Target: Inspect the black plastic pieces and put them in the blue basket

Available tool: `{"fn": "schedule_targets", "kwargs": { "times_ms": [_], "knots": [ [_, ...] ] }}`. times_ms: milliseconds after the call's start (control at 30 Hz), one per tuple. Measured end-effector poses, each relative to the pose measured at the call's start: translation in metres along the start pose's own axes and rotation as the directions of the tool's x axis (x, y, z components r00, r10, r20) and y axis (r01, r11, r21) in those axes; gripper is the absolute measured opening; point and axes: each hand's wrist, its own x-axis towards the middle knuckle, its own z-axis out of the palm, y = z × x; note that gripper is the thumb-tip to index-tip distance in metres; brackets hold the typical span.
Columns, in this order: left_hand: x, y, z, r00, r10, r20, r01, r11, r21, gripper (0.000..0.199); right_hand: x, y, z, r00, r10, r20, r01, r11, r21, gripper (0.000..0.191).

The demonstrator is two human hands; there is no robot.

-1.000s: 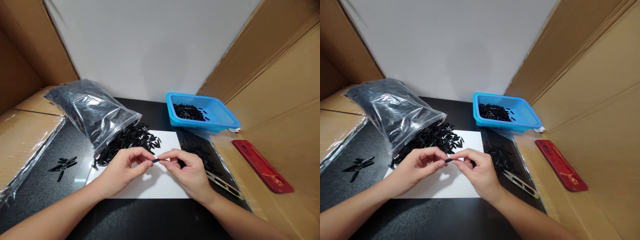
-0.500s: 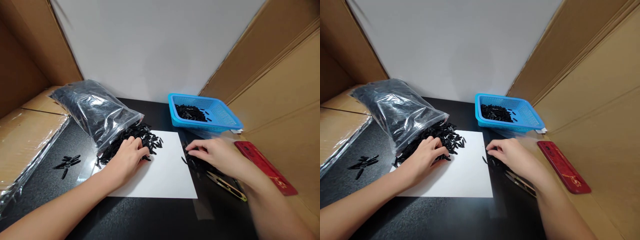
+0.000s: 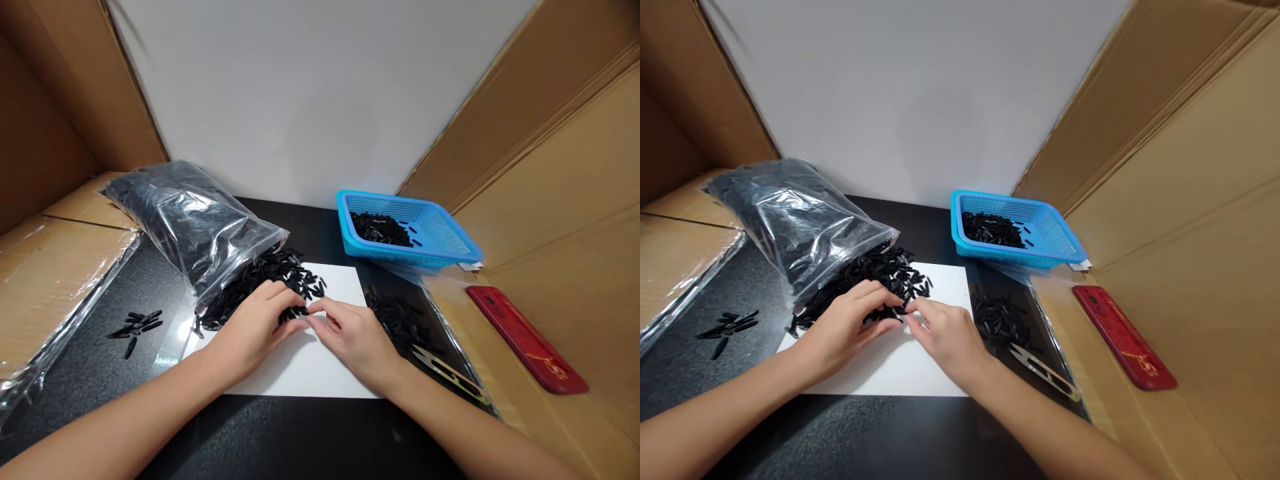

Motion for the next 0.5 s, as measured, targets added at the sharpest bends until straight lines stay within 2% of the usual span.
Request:
{"fn": "schedule_targets", "kwargs": {
  "times_ms": [100, 200, 267, 367, 433, 500],
  "knots": [
    [-0.002, 0.009, 0.0, 0.99, -0.131, 0.054, 0.137, 0.982, -0.131, 0.014, -0.004, -0.005, -0.005, 0.992, -0.113, -0.059, 0.114, 0.993, 0.012, 0.012],
    [-0.003, 0.018, -0.001, 0.964, -0.237, 0.122, 0.264, 0.904, -0.336, 0.023, -0.006, -0.007, -0.008, 0.978, -0.163, -0.132, 0.169, 0.985, 0.035, 0.011],
    [-0.003, 0.021, -0.001, 0.954, -0.247, 0.167, 0.298, 0.818, -0.491, 0.023, -0.007, -0.009, -0.011, 0.975, -0.148, -0.164, 0.162, 0.984, 0.075, 0.01],
    [-0.002, 0.023, 0.0, 0.94, -0.229, 0.253, 0.341, 0.644, -0.685, 0.016, -0.008, -0.01, -0.015, 0.984, -0.051, -0.172, 0.082, 0.98, 0.18, 0.01],
    [-0.002, 0.023, 0.002, 0.928, -0.236, 0.289, 0.373, 0.54, -0.755, 0.011, -0.008, -0.012, -0.017, 0.985, -0.003, -0.173, 0.042, 0.973, 0.226, 0.011],
    [-0.002, 0.023, 0.004, 0.918, -0.253, 0.305, 0.393, 0.49, -0.778, 0.014, -0.008, -0.013, -0.018, 0.981, -0.015, -0.191, 0.056, 0.976, 0.211, 0.01]
  ]
}}
